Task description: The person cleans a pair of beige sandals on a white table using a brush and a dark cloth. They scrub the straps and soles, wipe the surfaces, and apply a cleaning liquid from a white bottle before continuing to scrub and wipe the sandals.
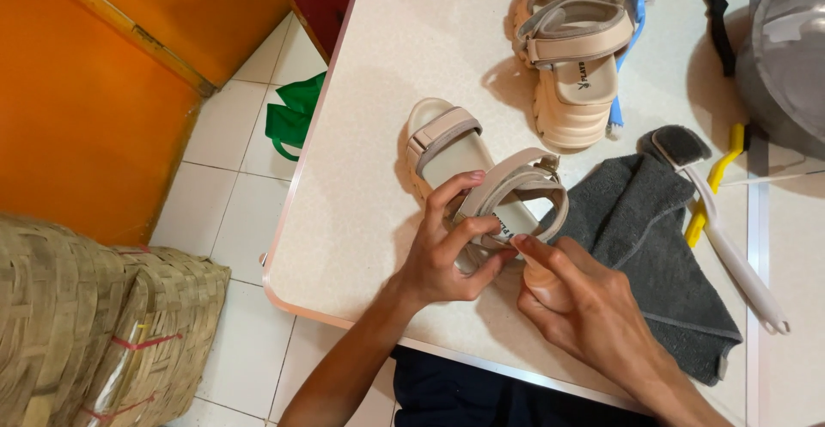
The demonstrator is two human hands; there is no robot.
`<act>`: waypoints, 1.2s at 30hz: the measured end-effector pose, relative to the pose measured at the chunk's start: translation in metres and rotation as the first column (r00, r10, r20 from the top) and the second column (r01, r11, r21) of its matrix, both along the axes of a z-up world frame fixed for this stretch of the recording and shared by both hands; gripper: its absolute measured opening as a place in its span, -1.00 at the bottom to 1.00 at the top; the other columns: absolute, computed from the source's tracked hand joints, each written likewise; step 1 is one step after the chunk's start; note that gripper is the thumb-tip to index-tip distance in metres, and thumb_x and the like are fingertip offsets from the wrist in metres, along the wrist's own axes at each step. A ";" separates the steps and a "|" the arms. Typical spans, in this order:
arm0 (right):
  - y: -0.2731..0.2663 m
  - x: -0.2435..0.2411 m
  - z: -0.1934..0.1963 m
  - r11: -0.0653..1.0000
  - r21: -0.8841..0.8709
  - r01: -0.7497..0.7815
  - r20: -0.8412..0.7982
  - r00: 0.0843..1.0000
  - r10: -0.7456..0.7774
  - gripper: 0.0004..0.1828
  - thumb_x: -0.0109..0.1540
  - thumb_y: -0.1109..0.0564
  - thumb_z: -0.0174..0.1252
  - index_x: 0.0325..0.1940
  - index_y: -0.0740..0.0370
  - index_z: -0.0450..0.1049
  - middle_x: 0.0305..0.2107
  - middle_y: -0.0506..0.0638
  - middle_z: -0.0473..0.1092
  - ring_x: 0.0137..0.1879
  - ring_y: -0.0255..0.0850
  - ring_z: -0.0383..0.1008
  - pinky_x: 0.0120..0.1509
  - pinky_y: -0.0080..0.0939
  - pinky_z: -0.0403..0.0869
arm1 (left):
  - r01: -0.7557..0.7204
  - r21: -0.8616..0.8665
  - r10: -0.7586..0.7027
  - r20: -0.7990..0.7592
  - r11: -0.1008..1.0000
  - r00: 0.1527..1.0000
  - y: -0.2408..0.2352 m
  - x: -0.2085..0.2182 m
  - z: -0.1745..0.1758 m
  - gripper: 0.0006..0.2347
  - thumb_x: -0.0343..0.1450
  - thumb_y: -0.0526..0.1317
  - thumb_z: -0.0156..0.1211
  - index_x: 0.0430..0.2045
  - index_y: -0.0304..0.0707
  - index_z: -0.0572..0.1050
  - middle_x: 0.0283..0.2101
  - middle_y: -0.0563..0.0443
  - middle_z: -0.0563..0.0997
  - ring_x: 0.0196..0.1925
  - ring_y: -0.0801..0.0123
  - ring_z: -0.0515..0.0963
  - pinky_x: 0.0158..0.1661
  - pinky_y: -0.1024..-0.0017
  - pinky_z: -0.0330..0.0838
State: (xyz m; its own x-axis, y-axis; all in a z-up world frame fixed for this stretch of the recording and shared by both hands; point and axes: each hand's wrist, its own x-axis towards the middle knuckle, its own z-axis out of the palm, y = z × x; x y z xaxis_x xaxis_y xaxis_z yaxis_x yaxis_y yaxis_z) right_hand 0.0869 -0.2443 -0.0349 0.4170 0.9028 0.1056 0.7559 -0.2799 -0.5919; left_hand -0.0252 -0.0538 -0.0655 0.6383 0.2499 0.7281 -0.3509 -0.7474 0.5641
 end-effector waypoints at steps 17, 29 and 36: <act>-0.002 -0.001 -0.001 0.987 0.163 -0.012 0.004 1.000 0.012 -0.38 0.13 0.12 0.35 0.27 -0.07 0.37 -0.36 -0.13 0.36 -0.33 -0.28 0.45 -0.26 -0.33 0.42 | -0.021 0.034 0.021 -0.005 0.999 1.000 0.001 0.000 -0.001 -0.77 0.37 -0.28 0.41 -0.25 -0.35 0.45 0.21 -0.36 0.25 0.33 -0.17 0.38 0.33 -0.03 0.48; -0.019 0.013 -0.014 0.781 0.598 0.181 -0.196 0.978 -0.076 -0.27 0.08 0.31 0.41 0.23 0.41 0.17 0.14 0.28 0.30 0.14 -0.04 0.55 0.23 -0.22 0.57 | -0.225 0.250 0.188 0.162 0.942 0.969 0.017 -0.004 -0.014 -0.62 0.35 -0.20 0.59 -0.03 -0.15 0.52 0.13 -0.12 0.43 0.20 -0.04 0.56 0.16 0.04 0.61; 0.011 0.004 0.024 0.923 0.385 0.004 -0.093 0.995 0.034 -0.52 0.15 0.18 0.35 0.15 0.19 0.46 0.04 -0.03 0.56 0.05 -0.27 0.64 0.16 -0.34 0.51 | -0.122 0.163 0.109 0.083 0.979 0.991 0.013 -0.001 -0.006 -0.65 0.36 -0.23 0.53 -0.01 -0.24 0.56 0.15 -0.16 0.35 0.23 0.03 0.48 0.24 0.05 0.60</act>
State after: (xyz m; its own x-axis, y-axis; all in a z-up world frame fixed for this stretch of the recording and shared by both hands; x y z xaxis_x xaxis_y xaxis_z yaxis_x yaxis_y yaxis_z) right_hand 0.0911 -0.2333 -0.0107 0.4290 0.8069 0.4061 0.6925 -0.0051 -0.7214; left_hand -0.0258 -0.0404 -0.0710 0.5554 0.1891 0.8098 -0.2926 -0.8671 0.4031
